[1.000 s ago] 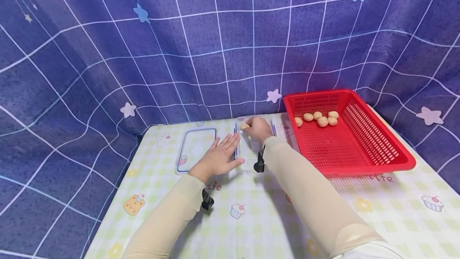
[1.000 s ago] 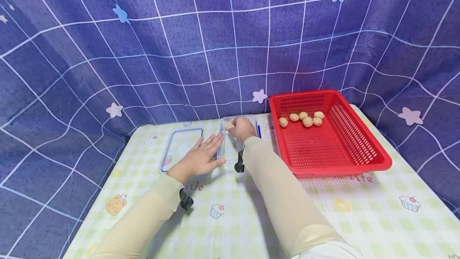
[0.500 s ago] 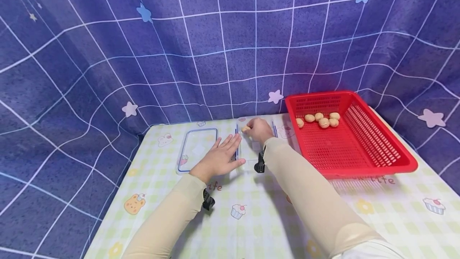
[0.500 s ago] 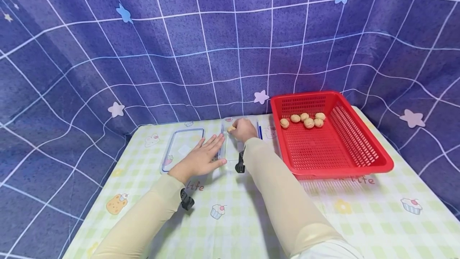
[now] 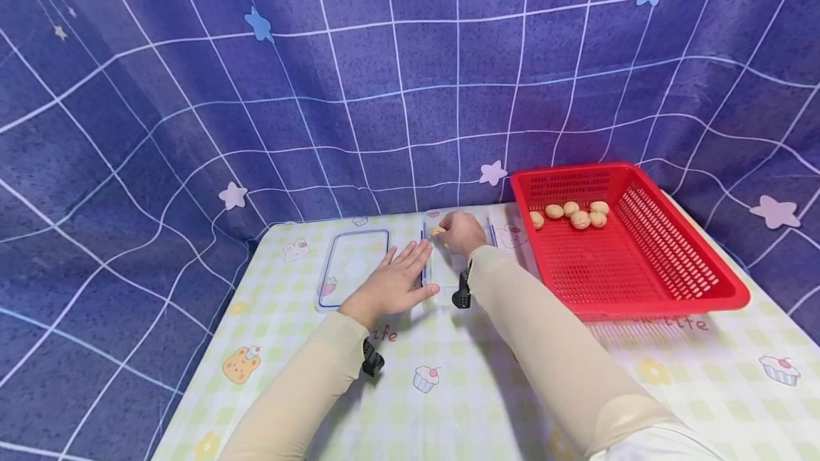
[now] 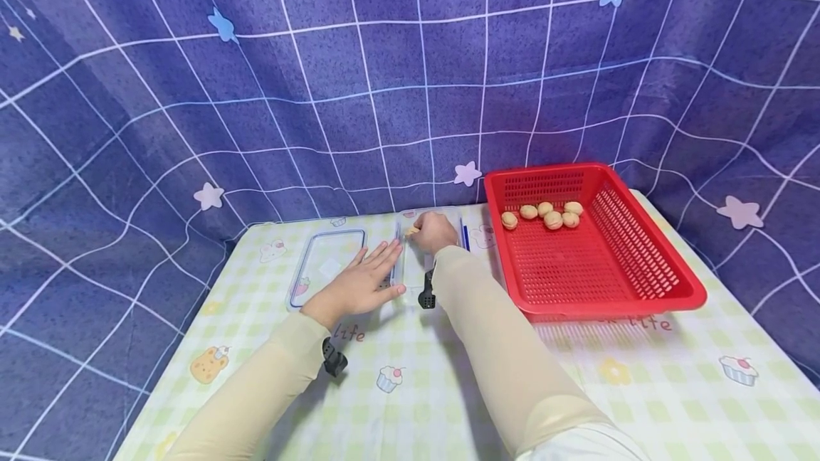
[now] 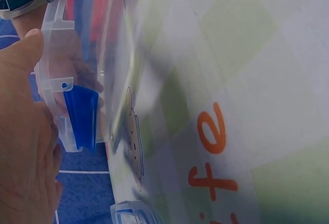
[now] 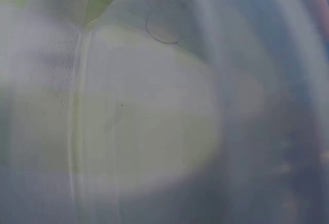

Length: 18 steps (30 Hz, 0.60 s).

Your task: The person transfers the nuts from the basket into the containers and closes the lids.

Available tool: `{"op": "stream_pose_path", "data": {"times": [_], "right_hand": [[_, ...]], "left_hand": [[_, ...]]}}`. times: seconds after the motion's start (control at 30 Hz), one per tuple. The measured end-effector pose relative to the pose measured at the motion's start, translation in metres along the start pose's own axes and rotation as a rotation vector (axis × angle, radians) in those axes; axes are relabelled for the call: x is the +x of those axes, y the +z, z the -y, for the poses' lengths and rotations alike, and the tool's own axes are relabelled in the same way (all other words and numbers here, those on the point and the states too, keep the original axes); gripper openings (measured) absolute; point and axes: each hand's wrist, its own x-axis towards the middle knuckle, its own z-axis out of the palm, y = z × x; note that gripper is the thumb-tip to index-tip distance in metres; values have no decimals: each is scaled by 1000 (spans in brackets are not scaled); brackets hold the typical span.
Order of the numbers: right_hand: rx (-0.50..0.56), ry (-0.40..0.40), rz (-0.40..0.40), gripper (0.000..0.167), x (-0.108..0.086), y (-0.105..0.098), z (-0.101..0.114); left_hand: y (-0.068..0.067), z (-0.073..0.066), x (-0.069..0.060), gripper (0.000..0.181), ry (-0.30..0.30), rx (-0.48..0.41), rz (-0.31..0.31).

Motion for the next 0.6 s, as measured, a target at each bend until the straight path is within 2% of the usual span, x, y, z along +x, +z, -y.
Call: {"op": "stream_pose_path", "data": {"times": [0.27,0.6], "right_hand": [[-13,16,-19,26,4,5,-1],[-5,27,-8,26,6,4,0]], "left_hand": [[-1,-1,-2,85,-8,10,17],[4,1,1,86,-12,4,4]]}}
